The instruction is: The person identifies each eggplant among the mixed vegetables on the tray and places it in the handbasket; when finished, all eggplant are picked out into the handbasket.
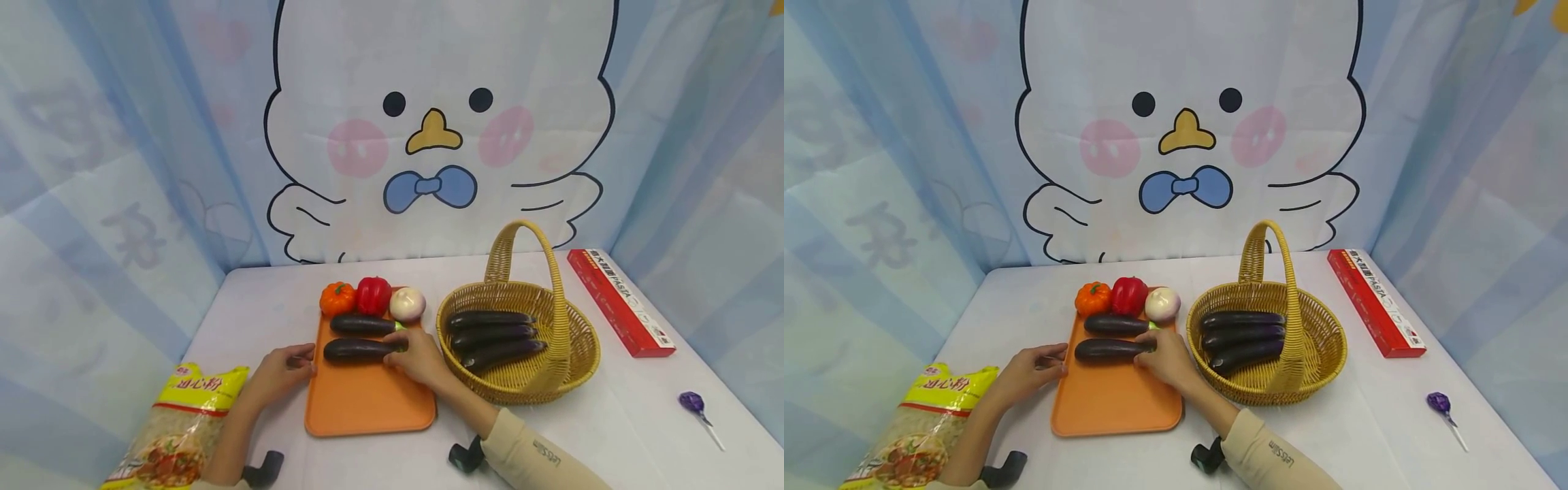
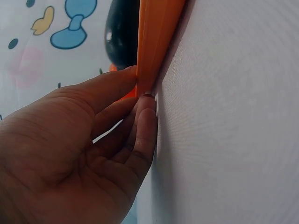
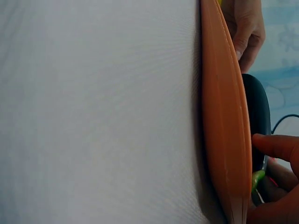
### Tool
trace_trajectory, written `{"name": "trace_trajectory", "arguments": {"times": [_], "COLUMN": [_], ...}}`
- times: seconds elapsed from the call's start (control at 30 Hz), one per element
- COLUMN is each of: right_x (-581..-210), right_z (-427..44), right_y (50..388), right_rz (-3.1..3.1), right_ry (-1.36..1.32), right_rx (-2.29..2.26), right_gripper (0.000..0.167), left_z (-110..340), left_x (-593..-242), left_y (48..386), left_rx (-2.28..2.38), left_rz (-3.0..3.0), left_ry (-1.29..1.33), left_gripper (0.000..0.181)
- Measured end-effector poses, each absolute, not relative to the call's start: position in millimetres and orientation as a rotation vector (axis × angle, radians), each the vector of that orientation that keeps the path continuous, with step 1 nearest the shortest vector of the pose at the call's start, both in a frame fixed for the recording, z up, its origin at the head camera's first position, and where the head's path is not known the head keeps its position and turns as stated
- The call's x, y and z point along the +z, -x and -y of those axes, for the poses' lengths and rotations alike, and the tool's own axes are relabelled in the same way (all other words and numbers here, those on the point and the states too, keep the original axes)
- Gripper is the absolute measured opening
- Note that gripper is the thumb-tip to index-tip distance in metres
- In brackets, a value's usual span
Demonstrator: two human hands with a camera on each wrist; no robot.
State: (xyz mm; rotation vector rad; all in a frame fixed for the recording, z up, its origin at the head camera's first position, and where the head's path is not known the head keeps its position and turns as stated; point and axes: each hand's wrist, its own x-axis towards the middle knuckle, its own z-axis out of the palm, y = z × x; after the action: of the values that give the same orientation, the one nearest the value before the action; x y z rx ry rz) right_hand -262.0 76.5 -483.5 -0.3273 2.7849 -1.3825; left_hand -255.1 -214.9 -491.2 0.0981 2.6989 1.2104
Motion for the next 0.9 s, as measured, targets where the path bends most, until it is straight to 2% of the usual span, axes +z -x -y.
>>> {"name": "trace_trajectory", "arguments": {"times": [0.3, 0.6, 0.9], "right_x": [-461.3, -416.2, -376.5], "right_z": [-79.1, -83.7, -101.6], "right_y": [250.9, 228.6, 203.4], "right_rz": [-2.703, -2.665, -2.64], "right_ry": [0.428, 0.508, 0.623], "right_rx": [-1.48, -1.516, -1.535], "right_gripper": [0.029, 0.03, 0.031], "left_z": [215.9, 214.6, 215.6], "left_x": [-492.4, -488.1, -487.9], "left_y": [253.2, 251.7, 252.2], "left_rx": [1.208, 1.197, 1.197], "left_rz": [-2.709, -2.688, -2.702], "left_ry": [-0.117, -0.113, -0.142], "left_gripper": [0.049, 0.04, 0.05]}}
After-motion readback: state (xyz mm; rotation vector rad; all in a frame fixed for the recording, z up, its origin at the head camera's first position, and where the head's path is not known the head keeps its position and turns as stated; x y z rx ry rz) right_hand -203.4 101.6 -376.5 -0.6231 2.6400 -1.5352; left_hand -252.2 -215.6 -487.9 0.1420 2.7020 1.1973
